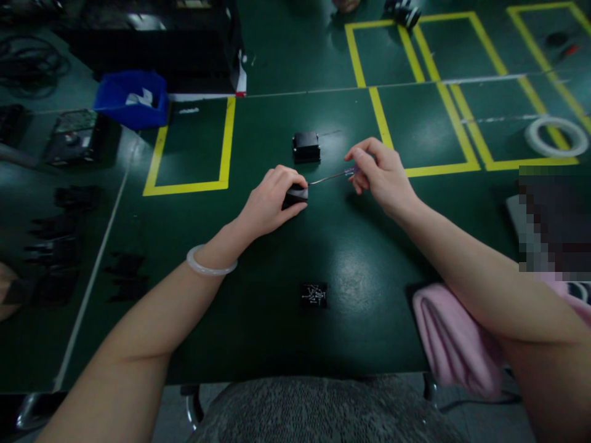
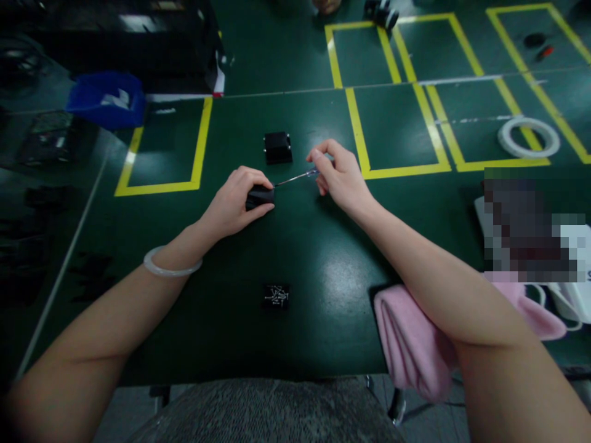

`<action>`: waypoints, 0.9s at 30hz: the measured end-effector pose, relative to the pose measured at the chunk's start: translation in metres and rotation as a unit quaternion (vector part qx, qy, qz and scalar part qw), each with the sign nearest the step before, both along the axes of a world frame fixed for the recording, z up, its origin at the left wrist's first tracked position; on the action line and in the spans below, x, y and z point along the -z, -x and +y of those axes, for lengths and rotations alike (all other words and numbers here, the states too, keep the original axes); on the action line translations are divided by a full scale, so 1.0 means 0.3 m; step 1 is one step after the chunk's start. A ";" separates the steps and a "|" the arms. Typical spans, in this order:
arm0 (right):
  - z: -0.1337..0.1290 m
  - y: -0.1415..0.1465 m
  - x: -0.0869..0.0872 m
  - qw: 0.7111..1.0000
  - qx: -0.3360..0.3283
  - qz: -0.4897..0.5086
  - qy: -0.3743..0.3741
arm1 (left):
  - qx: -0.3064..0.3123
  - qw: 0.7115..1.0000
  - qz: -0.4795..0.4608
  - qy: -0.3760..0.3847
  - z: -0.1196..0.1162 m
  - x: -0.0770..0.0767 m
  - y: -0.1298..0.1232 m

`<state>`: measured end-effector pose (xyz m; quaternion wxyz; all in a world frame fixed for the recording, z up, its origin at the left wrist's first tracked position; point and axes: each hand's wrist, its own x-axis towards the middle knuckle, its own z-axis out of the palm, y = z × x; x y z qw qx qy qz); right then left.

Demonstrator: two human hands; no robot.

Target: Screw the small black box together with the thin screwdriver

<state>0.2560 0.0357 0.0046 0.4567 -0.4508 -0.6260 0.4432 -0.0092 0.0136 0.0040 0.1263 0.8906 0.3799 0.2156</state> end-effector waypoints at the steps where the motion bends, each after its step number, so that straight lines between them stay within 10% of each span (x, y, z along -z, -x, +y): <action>1: 0.000 0.000 0.000 1.000 -0.001 -0.003 0.001 | -0.001 1.000 0.000 -0.001 0.000 0.000 0.000; 27: 0.019 -0.014 0.032 1.000 -0.012 -0.006 -0.021 | -0.005 1.000 0.002 0.001 0.000 -0.001 -0.001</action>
